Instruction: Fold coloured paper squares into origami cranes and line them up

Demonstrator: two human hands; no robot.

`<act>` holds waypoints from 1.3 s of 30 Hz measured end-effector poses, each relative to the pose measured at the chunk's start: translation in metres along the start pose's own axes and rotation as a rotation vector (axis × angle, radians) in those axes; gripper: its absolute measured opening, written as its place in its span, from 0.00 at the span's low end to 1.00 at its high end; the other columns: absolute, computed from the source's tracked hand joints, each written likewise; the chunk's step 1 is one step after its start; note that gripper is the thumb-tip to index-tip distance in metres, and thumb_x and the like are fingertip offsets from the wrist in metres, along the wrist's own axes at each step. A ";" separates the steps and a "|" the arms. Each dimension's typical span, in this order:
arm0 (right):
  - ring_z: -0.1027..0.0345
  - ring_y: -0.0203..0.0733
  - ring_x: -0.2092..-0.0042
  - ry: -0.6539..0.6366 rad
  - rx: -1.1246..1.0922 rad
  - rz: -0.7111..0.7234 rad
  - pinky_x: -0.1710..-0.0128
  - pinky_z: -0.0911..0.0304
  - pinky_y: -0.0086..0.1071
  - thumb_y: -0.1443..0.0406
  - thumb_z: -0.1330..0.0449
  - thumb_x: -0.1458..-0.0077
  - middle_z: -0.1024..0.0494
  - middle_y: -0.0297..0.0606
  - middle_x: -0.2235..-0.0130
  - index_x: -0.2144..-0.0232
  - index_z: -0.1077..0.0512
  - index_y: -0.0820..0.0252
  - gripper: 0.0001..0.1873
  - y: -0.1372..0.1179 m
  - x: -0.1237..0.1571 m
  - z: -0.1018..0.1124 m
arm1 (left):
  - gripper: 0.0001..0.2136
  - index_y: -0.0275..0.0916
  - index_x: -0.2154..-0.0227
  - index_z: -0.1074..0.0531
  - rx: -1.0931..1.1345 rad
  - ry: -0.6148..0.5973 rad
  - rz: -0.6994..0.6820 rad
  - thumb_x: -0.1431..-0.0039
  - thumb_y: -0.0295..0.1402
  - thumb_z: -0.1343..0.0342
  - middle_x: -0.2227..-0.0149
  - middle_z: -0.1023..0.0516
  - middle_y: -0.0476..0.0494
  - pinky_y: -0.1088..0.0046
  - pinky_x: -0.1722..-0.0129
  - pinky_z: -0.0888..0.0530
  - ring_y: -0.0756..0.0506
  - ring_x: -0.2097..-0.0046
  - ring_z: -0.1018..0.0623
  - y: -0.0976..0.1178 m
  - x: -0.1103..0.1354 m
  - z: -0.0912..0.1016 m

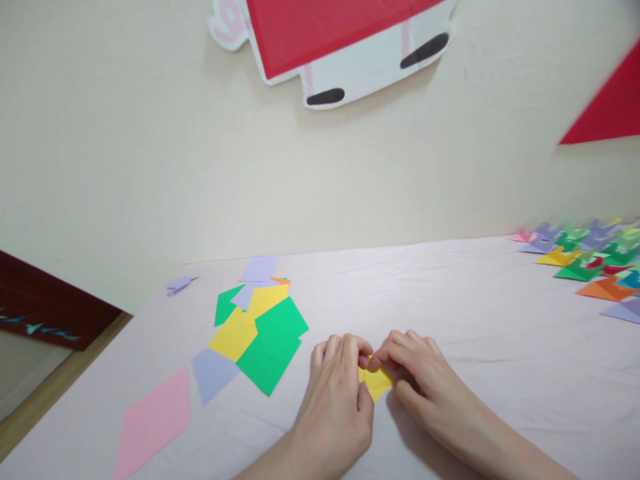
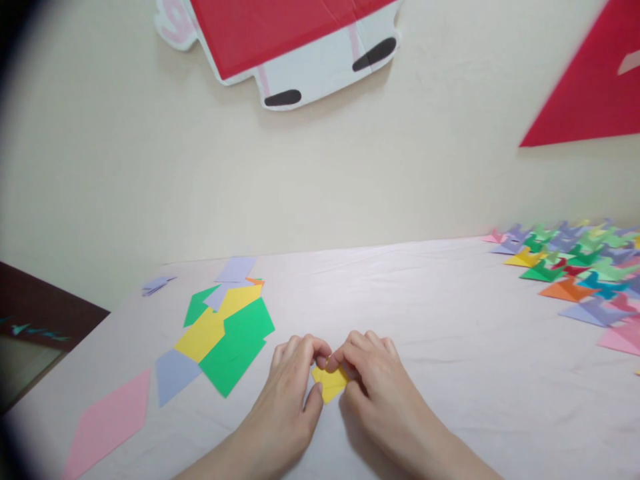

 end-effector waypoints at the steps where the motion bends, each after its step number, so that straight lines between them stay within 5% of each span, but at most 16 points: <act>1: 0.38 0.42 0.61 0.014 0.015 -0.007 0.59 0.47 0.37 0.79 0.51 0.53 0.30 0.33 0.67 0.68 0.32 0.56 0.16 -0.001 0.000 0.000 | 0.19 0.43 0.59 0.40 -0.001 0.013 -0.011 0.53 0.17 0.56 0.57 0.32 0.46 0.61 0.52 0.37 0.42 0.53 0.34 0.001 0.000 0.000; 5: 0.38 0.44 0.62 0.073 0.111 -0.023 0.61 0.47 0.38 0.71 0.44 0.48 0.29 0.34 0.67 0.70 0.34 0.56 0.05 -0.006 -0.001 0.000 | 0.17 0.43 0.61 0.41 -0.010 0.069 -0.052 0.53 0.17 0.55 0.59 0.32 0.46 0.60 0.54 0.36 0.41 0.55 0.34 0.004 0.001 0.002; 12: 0.38 0.42 0.63 0.038 -0.022 -0.002 0.60 0.43 0.36 0.80 0.50 0.54 0.29 0.33 0.66 0.67 0.35 0.55 0.17 0.003 0.001 0.003 | 0.18 0.43 0.59 0.40 -0.012 0.084 -0.065 0.53 0.18 0.55 0.58 0.33 0.44 0.58 0.53 0.35 0.41 0.54 0.34 0.003 0.000 0.004; 21: 0.37 0.45 0.55 0.127 -0.194 0.075 0.54 0.38 0.40 0.75 0.52 0.49 0.30 0.39 0.59 0.61 0.37 0.55 0.15 0.004 0.009 0.013 | 0.16 0.41 0.60 0.38 0.048 0.116 -0.150 0.52 0.18 0.52 0.53 0.33 0.41 0.60 0.51 0.34 0.41 0.49 0.34 0.005 0.003 0.012; 27: 0.37 0.47 0.54 0.121 -0.043 0.087 0.54 0.38 0.43 0.69 0.41 0.47 0.30 0.40 0.56 0.64 0.35 0.55 0.08 -0.003 0.009 0.008 | 0.13 0.42 0.66 0.38 0.172 0.129 -0.159 0.48 0.17 0.54 0.64 0.29 0.49 0.67 0.58 0.31 0.45 0.59 0.29 0.001 0.006 0.011; 34: 0.33 0.42 0.59 0.184 -0.082 0.270 0.60 0.35 0.34 0.70 0.49 0.39 0.27 0.37 0.62 0.65 0.36 0.54 0.06 -0.012 0.013 0.017 | 0.15 0.43 0.63 0.36 0.327 0.128 -0.079 0.50 0.16 0.50 0.63 0.29 0.49 0.70 0.59 0.30 0.47 0.61 0.28 -0.006 0.001 0.010; 39: 0.36 0.41 0.67 0.257 0.284 0.382 0.67 0.40 0.34 0.72 0.48 0.41 0.27 0.36 0.67 0.70 0.34 0.55 0.08 -0.019 0.013 0.023 | 0.16 0.41 0.55 0.36 0.165 0.207 -0.195 0.45 0.18 0.51 0.54 0.30 0.43 0.65 0.53 0.31 0.44 0.53 0.30 0.003 0.005 0.018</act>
Point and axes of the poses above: each hand's wrist, its own x-axis away from the middle knuckle, its own z-axis out of the back of the hand, y = z × x, the point moved 8 cm from there along -x, towards the middle knuckle
